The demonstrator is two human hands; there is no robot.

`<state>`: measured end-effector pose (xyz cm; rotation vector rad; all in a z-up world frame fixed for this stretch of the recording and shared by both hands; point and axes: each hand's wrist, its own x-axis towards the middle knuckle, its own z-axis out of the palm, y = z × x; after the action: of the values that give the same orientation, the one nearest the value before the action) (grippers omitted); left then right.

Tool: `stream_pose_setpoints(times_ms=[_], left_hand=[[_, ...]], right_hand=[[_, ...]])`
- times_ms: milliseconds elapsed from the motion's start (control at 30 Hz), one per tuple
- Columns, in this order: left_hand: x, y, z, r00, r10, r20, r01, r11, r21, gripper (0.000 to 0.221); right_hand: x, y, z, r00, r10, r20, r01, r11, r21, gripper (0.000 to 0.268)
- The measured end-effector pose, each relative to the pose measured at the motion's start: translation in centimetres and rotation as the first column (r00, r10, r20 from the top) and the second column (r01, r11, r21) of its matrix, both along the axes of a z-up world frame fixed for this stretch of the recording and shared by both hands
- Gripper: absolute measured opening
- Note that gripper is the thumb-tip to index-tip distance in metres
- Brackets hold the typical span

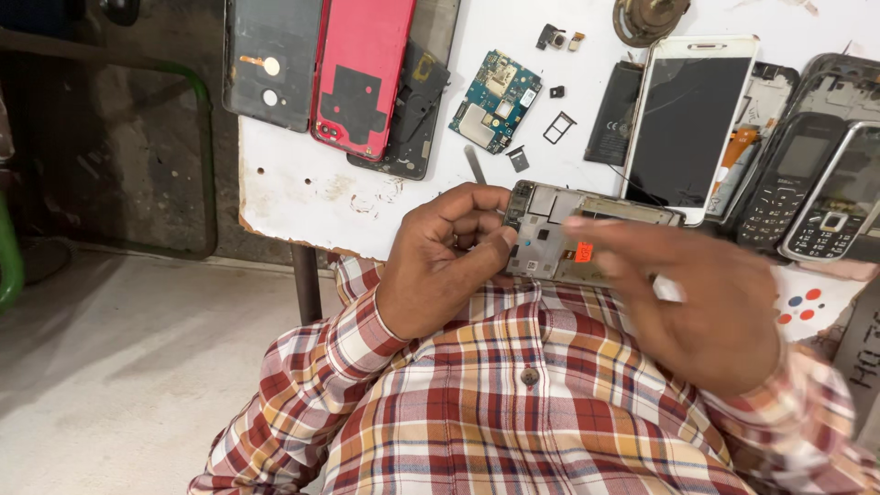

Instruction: The person disassembles a smartphone, removing the back cover and internal components such as the motherboard and battery. They then carefully reassemble the device, placing components back into the chassis and securing the back cover.

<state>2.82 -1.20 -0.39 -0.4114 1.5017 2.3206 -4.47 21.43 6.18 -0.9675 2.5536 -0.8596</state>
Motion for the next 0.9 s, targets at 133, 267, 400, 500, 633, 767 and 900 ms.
stream_pose_setpoints(times_ms=[133, 267, 400, 500, 633, 767, 900], left_hand=[[0.2, -0.2, 0.0, 0.998, 0.02, -0.057, -0.021, 0.999, -0.026, 0.028], [0.4, 0.0, 0.0, 0.996, 0.031, -0.084, -0.033, 0.999, -0.023, 0.027], [0.6, 0.3, 0.1, 0.992, 0.047, -0.116, -0.047, 0.999, 0.001, 0.026], [0.6, 0.2, 0.3, 0.99, 0.034, -0.138, -0.036, 0.999, -0.011, 0.025], [0.5, 0.3, 0.4, 0.99, 0.014, -0.137, -0.021, 0.999, -0.049, 0.024], [0.4, 0.4, 0.5, 0.993, 0.009, -0.118, -0.012, 0.999, -0.03, 0.026], [0.3, 0.2, 0.7, 0.993, -0.005, -0.118, 0.001, 0.999, -0.034, 0.026]], right_hand=[[0.5, -1.9, -1.5, 0.995, -0.067, -0.074, 0.055, 0.987, -0.151, 0.014], [0.4, -2.1, -2.2, 0.979, -0.02, -0.203, -0.029, 0.972, -0.235, 0.012], [0.4, -2.2, -2.5, 0.971, 0.014, -0.237, -0.079, 0.96, -0.269, 0.012], [0.4, -2.4, -2.6, 0.968, 0.02, -0.25, -0.097, 0.949, -0.301, 0.014], [0.5, -2.3, -3.1, 0.962, 0.018, -0.272, -0.117, 0.93, -0.35, 0.014], [0.5, -2.2, -3.6, 0.961, 0.009, -0.277, -0.12, 0.915, -0.384, 0.014], [0.5, -2.3, -3.9, 0.959, -0.001, -0.282, -0.121, 0.902, -0.415, 0.015]])
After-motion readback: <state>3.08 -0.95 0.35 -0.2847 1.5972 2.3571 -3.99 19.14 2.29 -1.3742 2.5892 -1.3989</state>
